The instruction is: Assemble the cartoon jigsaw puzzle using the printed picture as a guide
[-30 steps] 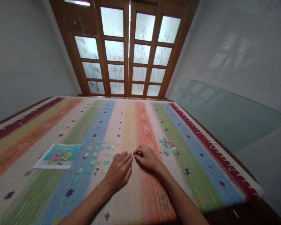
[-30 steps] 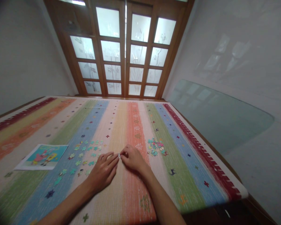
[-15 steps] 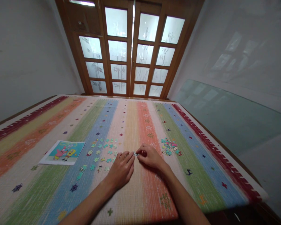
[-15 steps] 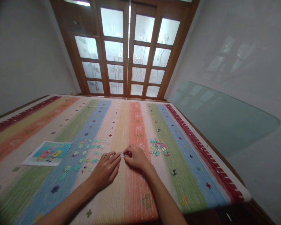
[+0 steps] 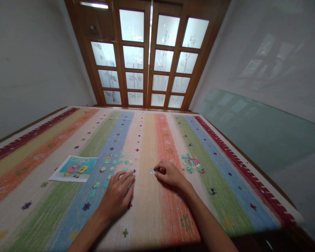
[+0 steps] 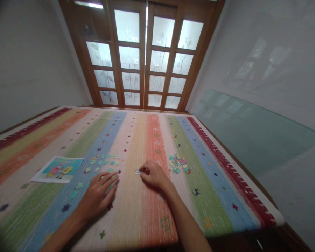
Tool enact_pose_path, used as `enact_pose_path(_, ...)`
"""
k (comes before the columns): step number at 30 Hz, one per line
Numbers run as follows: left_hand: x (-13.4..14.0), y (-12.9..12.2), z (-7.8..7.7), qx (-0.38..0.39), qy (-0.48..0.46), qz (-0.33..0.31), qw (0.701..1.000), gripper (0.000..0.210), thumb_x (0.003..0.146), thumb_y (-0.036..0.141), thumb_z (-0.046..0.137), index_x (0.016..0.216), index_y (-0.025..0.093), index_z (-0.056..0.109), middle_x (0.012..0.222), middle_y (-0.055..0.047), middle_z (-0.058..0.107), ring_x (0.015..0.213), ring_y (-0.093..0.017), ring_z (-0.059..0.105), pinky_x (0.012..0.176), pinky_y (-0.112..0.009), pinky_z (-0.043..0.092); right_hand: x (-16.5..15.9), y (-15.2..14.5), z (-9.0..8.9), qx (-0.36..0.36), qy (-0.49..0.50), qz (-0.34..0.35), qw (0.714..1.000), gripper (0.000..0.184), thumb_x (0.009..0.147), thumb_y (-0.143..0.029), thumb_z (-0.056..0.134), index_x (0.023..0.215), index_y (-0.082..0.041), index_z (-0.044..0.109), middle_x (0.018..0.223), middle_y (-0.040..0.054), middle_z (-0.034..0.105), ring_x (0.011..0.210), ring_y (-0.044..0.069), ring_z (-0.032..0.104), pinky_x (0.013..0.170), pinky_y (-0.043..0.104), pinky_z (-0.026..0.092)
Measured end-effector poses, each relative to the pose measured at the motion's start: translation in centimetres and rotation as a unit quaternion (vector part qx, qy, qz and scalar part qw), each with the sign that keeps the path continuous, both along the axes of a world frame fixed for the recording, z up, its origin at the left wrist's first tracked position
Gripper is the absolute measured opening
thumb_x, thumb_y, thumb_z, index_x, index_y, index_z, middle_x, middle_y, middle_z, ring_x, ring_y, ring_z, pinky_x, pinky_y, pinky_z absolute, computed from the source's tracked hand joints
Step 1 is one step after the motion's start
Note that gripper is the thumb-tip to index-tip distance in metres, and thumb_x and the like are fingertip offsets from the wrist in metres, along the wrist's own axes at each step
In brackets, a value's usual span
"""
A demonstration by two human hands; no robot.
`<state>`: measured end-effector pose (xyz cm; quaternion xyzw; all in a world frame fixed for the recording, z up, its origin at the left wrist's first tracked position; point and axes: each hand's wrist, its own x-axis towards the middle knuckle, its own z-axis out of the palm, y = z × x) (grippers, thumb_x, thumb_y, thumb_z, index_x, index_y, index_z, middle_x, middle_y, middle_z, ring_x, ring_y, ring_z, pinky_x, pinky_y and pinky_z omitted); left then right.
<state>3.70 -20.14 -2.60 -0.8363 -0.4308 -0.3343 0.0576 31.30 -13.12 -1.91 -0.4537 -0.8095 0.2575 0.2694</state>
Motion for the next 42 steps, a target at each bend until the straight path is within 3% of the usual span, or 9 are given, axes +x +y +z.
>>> enact_pose_path(4, -4.2, -1.1, -0.4, -0.018, -0.008, 0.085, 0.996, 0.026, 0.095, 0.026, 0.055, 0.114, 0.022, 0.072, 0.118, -0.009, 0.074, 0.106, -0.031, 0.062, 0.092, -0.050, 0.053, -0.1, 0.1, 0.0, 0.005, 0.001, -0.006, 1.000, 0.023, 0.076, -0.003, 0.065, 0.092, -0.015, 0.076, 0.084, 0.0029, 0.064, 0.074, 0.015, 0.057, 0.071, 0.027, 0.044)
enact_pose_path(7, -6.0, -1.7, -1.1, -0.044, -0.006, 0.110, 0.993, 0.028, 0.094, 0.032, 0.055, 0.111, 0.023, 0.075, 0.116, -0.008, 0.074, 0.106, -0.030, 0.063, 0.095, -0.051, 0.052, -0.1, 0.1, 0.0, 0.004, -0.006, -0.001, 1.000, 0.022, 0.076, -0.003, 0.065, 0.090, -0.015, 0.077, 0.083, 0.0033, 0.064, 0.074, 0.015, 0.057, 0.071, 0.027, 0.044)
enact_pose_path(13, -6.4, -1.6, -1.9, -0.065, -0.027, 0.110, 0.991, 0.027, 0.095, 0.038, 0.055, 0.106, 0.024, 0.076, 0.113, -0.008, 0.074, 0.105, -0.030, 0.063, 0.095, -0.051, 0.052, -0.2, 0.0, 0.1, 0.004, 0.003, -0.009, 1.000, 0.020, 0.078, -0.005, 0.065, 0.090, -0.016, 0.076, 0.084, 0.0026, 0.064, 0.074, 0.014, 0.057, 0.071, 0.027, 0.045)
enact_pose_path(18, -6.2, -1.4, -0.6, -0.111, -0.073, 0.102, 0.986, 0.018, 0.090, 0.038, 0.059, 0.091, 0.025, 0.071, 0.103, -0.006, 0.075, 0.100, -0.029, 0.065, 0.091, -0.048, 0.055, -0.2, 0.0, 0.3, 0.008, 0.036, -0.024, 0.999, 0.014, 0.082, -0.010, 0.067, 0.090, -0.015, 0.076, 0.080, 0.0027, 0.065, 0.070, 0.014, 0.056, 0.069, 0.027, 0.045)
enact_pose_path(22, -4.5, -1.0, 1.2, -0.212, -0.141, 0.067, 0.965, 0.021, 0.096, 0.038, 0.054, 0.094, 0.024, 0.068, 0.090, -0.005, 0.074, 0.085, -0.025, 0.070, 0.080, -0.039, 0.058, -0.4, 0.0, 0.5, -0.028, 0.075, -0.012, 0.997, 0.010, 0.084, -0.016, 0.069, 0.091, -0.017, 0.076, 0.081, 0.0030, 0.068, 0.070, 0.013, 0.057, 0.068, 0.026, 0.046)
enact_pose_path(25, -1.7, 0.0, 2.5, -0.218, -0.184, -0.001, 0.959, 0.023, 0.098, 0.033, 0.049, 0.095, 0.023, 0.069, 0.092, -0.006, 0.074, 0.085, -0.024, 0.070, 0.079, -0.037, 0.058, -0.8, -0.1, 0.6, -0.088, 0.134, 0.009, 0.987, 0.011, 0.084, -0.026, 0.073, 0.091, -0.018, 0.075, 0.082, 0.0034, 0.071, 0.069, 0.013, 0.059, 0.066, 0.026, 0.047)
enact_pose_path(30, 3.5, 2.8, 3.7, -0.247, -0.228, -0.087, 0.938, 0.015, 0.094, 0.023, 0.054, 0.095, 0.021, 0.069, 0.089, -0.005, 0.071, 0.081, -0.019, 0.069, 0.077, -0.033, 0.056, -1.1, -0.3, 0.8, -0.190, 0.226, 0.044, 0.954, 0.029, 0.083, -0.043, 0.075, 0.096, -0.017, 0.074, 0.081, 0.0034, 0.071, 0.063, 0.012, 0.060, 0.060, 0.025, 0.047)
enact_pose_path(36, 6.6, 6.0, 3.3, -0.305, -0.299, -0.122, 0.896, 0.009, 0.085, 0.025, 0.067, 0.089, 0.019, 0.061, 0.079, -0.002, 0.069, 0.068, -0.016, 0.068, 0.063, -0.027, 0.054, -1.2, -0.3, 0.6, -0.232, 0.293, 0.018, 0.927, 0.045, 0.082, -0.058, 0.074, 0.103, -0.019, 0.071, 0.076, -0.0003, 0.067, 0.044, 0.008, 0.048, 0.042, 0.022, 0.037)
enact_pose_path(42, 7.8, 6.6, 1.9, -0.301, -0.319, -0.127, 0.890, 0.015, 0.088, 0.031, 0.068, 0.090, 0.019, 0.058, 0.081, -0.002, 0.071, 0.069, -0.016, 0.071, 0.063, -0.027, 0.056, -0.7, -0.1, 0.8, -0.178, 0.291, 0.015, 0.940, 0.041, 0.082, -0.054, 0.076, 0.103, -0.019, 0.073, 0.089, 0.0047, 0.070, 0.070, 0.014, 0.060, 0.057, 0.024, 0.045)
